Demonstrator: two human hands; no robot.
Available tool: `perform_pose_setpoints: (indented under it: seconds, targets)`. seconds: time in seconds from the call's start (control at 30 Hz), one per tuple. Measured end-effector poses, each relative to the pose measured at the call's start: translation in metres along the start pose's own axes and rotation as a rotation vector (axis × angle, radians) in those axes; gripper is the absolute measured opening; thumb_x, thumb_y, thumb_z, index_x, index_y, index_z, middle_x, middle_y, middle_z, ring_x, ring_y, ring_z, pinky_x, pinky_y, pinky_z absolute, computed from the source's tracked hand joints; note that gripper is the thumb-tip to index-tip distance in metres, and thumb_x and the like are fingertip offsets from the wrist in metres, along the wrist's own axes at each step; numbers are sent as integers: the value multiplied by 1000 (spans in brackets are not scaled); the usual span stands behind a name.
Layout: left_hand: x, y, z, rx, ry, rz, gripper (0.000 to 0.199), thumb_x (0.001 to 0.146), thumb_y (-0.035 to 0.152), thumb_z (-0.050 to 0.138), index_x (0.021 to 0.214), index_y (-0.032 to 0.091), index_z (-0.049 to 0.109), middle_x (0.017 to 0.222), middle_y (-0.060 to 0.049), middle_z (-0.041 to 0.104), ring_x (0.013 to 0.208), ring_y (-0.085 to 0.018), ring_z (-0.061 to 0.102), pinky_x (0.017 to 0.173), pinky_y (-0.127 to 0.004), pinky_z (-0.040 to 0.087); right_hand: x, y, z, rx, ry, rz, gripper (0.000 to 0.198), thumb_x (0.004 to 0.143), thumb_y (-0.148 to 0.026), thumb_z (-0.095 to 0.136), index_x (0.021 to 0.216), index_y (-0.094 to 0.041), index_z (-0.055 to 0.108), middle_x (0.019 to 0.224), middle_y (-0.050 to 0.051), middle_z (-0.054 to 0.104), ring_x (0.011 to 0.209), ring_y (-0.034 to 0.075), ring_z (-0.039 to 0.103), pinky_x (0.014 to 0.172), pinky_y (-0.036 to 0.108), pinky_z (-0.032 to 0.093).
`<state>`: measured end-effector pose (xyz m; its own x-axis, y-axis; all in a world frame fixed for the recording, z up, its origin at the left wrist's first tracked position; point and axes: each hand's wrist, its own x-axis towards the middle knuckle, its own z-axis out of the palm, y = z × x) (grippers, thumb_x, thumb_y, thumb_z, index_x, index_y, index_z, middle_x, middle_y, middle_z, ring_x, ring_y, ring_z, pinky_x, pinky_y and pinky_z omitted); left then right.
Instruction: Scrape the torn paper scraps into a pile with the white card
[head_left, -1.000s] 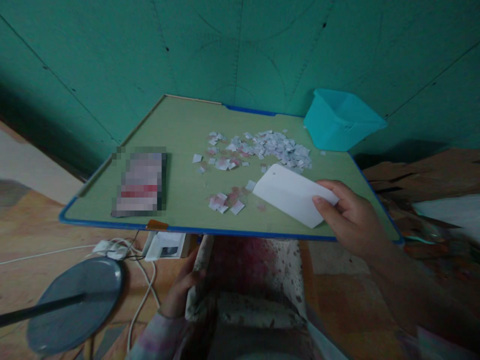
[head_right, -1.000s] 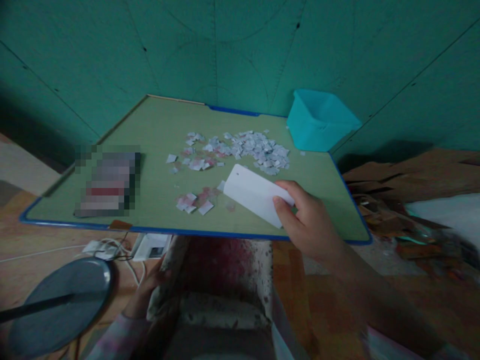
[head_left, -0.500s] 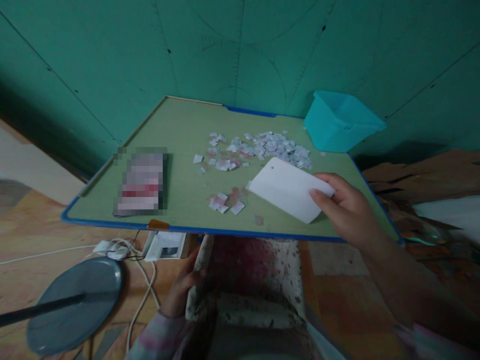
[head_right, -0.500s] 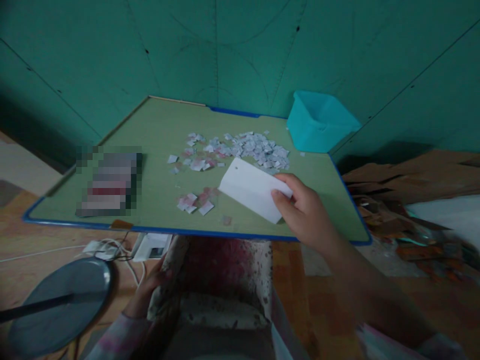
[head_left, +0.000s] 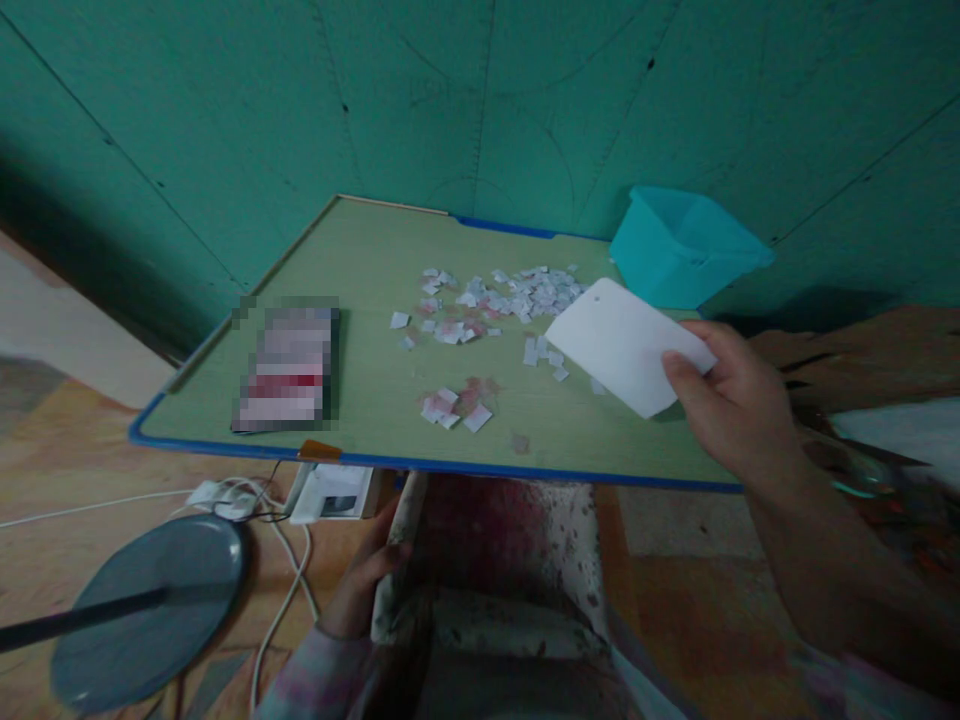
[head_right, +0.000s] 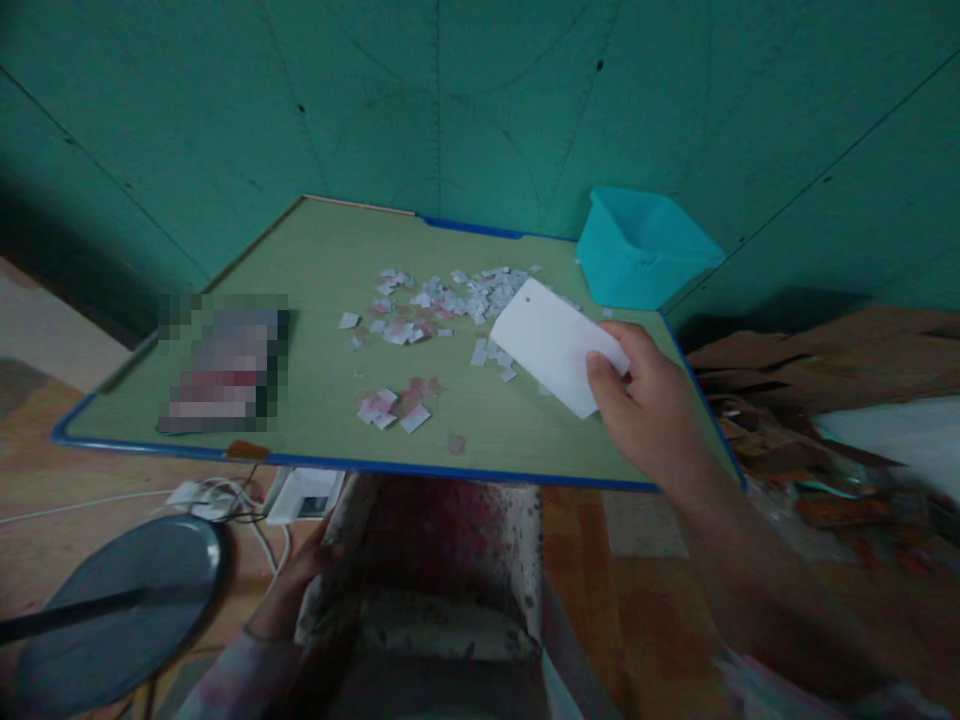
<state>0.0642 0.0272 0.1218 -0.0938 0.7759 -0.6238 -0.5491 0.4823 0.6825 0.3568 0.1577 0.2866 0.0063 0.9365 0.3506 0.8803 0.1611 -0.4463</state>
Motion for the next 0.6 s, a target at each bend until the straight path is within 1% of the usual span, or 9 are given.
perform_pose_setpoints:
  seconds: [0.1, 0.17, 0.27, 0.33, 0.4, 0.43, 0.5, 0.6]
  targets:
    - [9, 0, -5, 30, -32, -77, 54, 37, 25, 71, 90, 19, 66, 81, -8, 73, 101, -34, 57, 77, -37, 49, 1, 5, -2, 64, 56, -15, 34, 80, -38, 47, 110, -22, 54, 90, 5, 60, 71, 19, 55, 63, 33, 43]
    - [13, -1, -8, 42, -53, -87, 58, 34, 24, 72, 92, 19, 66, 86, -7, 73, 102, -33, 57, 79, -36, 48, 0, 5, 0, 75, 25, -13, 35, 80, -39, 47, 110, -22, 54, 87, 5, 60, 69, 19, 54, 62, 33, 43]
    - [12, -4, -10, 36, -54, -43, 64, 41, 25, 71, 104, 20, 64, 96, -5, 72, 103, -31, 57, 83, -36, 47, -2, 2, 7, 81, -57, -5, 35, 80, -40, 46, 110, -23, 54, 84, 4, 60, 69, 18, 54, 61, 32, 44]
    - [6, -4, -8, 23, -71, -17, 59, 47, 25, 69, 105, 22, 63, 97, -4, 72, 103, -30, 58, 83, -37, 47, -2, -1, 12, 84, -86, -8, 35, 81, -40, 46, 110, -22, 54, 84, 4, 61, 71, 19, 55, 61, 32, 44]
    - [-1, -3, -5, -6, -85, 34, 52, 54, 24, 66, 106, 23, 63, 99, -2, 72, 103, -27, 58, 83, -35, 47, -2, -4, 16, 92, -86, -11, 36, 81, -39, 46, 110, -20, 54, 85, 5, 61, 71, 19, 56, 61, 32, 44]
    - [-4, -2, -4, -15, -93, 37, 51, 55, 22, 65, 106, 24, 64, 99, -2, 72, 103, -26, 58, 84, -34, 46, -2, -5, 18, 97, -88, -9, 37, 81, -39, 46, 111, -19, 54, 85, 5, 61, 71, 19, 56, 60, 31, 44]
    - [-7, -1, -3, -32, -100, 35, 48, 57, 19, 64, 105, 24, 64, 97, -1, 72, 103, -25, 58, 87, -34, 44, -1, -8, 21, 112, -110, -9, 38, 81, -39, 45, 112, -19, 53, 86, 6, 62, 69, 18, 56, 59, 30, 44]
    - [-5, -2, -4, -44, -93, 28, 42, 55, 20, 67, 97, 26, 67, 82, 1, 74, 103, -26, 59, 88, -34, 43, 0, -10, 24, 118, -181, -20, 38, 82, -38, 44, 114, -18, 51, 86, 6, 63, 67, 17, 57, 57, 29, 44]
